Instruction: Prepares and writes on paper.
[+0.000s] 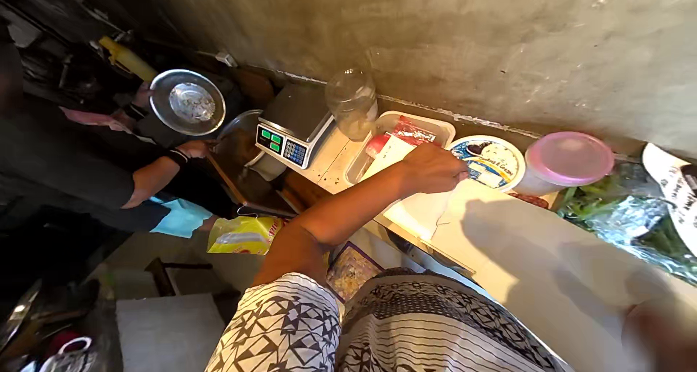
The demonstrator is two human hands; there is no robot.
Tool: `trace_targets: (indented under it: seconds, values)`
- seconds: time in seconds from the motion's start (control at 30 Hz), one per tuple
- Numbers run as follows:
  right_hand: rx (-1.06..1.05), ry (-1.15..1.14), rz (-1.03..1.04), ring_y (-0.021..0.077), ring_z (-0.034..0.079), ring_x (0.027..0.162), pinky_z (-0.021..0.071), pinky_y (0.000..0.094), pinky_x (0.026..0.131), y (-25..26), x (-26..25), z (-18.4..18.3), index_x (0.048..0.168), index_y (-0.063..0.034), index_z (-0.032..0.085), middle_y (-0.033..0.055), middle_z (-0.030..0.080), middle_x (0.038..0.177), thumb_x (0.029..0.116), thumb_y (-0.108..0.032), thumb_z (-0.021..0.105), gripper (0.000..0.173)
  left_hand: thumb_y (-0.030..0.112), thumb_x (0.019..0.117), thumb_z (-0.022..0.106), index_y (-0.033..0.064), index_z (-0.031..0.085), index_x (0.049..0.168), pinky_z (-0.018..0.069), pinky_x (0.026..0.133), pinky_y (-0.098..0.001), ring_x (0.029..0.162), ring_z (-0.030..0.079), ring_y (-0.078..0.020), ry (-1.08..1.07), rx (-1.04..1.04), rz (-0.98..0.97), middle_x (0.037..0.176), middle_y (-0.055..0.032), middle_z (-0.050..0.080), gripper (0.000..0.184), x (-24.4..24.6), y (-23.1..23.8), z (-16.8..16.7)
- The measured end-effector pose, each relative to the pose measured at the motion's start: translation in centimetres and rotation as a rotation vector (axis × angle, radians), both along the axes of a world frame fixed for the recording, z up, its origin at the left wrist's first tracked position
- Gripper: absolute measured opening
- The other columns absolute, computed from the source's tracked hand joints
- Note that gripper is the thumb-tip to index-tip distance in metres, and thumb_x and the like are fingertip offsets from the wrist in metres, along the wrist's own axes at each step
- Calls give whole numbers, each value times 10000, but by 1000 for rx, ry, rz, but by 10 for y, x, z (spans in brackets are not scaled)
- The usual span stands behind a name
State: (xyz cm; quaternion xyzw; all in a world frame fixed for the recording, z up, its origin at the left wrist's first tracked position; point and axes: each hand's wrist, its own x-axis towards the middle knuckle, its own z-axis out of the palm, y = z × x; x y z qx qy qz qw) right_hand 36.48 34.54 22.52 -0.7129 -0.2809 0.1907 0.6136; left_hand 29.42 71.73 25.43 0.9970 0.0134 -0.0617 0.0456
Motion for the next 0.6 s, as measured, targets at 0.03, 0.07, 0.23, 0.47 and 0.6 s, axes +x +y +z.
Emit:
trace_targets:
  seconds: [0.03,0.07,0.23,0.47,0.6]
  values:
    - [89,50,66,-27,681,925,578,239,879,-8,8,-5,1062,-157,664,-166,719,973,1020,-102,592,100,319,1070,434,126,723,1024,518,763,-512,848,690,-277,11,6,9,829,-74,704,350,0,-2,2]
    - [156,62,152,-39,672,968,562,223,903,-10,13,-10,1123,-271,706,-202,730,1041,1034,-168,607,168,328,1068,443,127,720,1029,521,763,-521,847,691,-284,30,14,23,831,-78,704,345,1,-6,4]
    - [142,-123,373,-70,667,924,580,172,831,43,-3,-27,1109,-282,718,-176,728,998,1004,-403,639,179,335,1056,472,92,717,1042,523,740,-588,883,695,-359,139,76,21,883,-138,708,345,14,-20,16]
    - [26,-71,361,-30,691,937,591,189,867,54,-7,-14,1099,-74,717,-68,745,1009,985,-241,643,215,566,915,685,116,558,1426,465,916,-692,1101,639,-457,533,148,112,1165,-243,678,693,41,-13,70]
    - [75,35,396,-7,695,965,591,216,892,50,-2,-17,1117,-98,718,-79,746,1038,983,-259,657,218,113,836,830,28,622,1263,504,780,-618,930,640,-396,643,0,178,1028,-222,665,483,55,1,129]
